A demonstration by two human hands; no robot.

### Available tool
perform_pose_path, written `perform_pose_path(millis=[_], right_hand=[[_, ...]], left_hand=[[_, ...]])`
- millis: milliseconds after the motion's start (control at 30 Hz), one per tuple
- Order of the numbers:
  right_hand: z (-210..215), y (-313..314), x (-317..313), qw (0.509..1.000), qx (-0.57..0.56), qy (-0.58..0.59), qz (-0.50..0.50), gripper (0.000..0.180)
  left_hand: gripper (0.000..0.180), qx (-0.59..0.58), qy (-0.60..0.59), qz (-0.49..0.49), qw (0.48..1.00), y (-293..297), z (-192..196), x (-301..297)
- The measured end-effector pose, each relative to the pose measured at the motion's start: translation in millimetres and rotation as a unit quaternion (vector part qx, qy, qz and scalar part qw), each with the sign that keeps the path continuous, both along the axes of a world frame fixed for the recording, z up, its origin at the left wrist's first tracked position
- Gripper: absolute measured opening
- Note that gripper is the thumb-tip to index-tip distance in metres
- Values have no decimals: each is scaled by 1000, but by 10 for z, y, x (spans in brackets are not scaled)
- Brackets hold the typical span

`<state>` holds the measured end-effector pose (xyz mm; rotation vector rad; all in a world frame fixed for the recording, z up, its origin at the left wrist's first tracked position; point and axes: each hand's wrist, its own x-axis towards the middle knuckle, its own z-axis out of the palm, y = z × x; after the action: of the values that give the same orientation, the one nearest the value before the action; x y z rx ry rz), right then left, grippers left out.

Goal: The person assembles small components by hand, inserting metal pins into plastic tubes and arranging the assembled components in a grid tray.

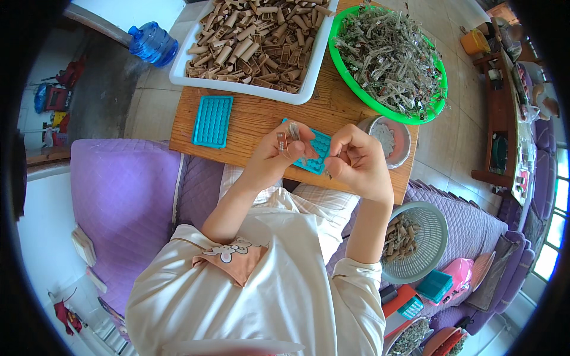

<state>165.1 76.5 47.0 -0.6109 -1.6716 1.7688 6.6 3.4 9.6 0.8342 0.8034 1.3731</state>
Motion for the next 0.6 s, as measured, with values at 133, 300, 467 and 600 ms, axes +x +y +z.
perform_pose_path(millis=[133, 300, 467, 600], right_hand=[[-1, 10, -32, 1000, 2, 30, -8, 14], [-9, -37, -82, 991, 48, 54, -111, 13], [-44, -42, -99, 921, 336, -36, -193, 19], [18, -51, -150, 778, 571, -93, -244, 25]], left_hand=[[23, -22, 33, -4, 999, -12, 19, -16], [21, -5, 24, -7, 1000, -33, 3, -9], [23, 4, 12, 6, 1000, -48, 11, -11], [26, 11, -13, 16, 1000, -52, 8, -15]])
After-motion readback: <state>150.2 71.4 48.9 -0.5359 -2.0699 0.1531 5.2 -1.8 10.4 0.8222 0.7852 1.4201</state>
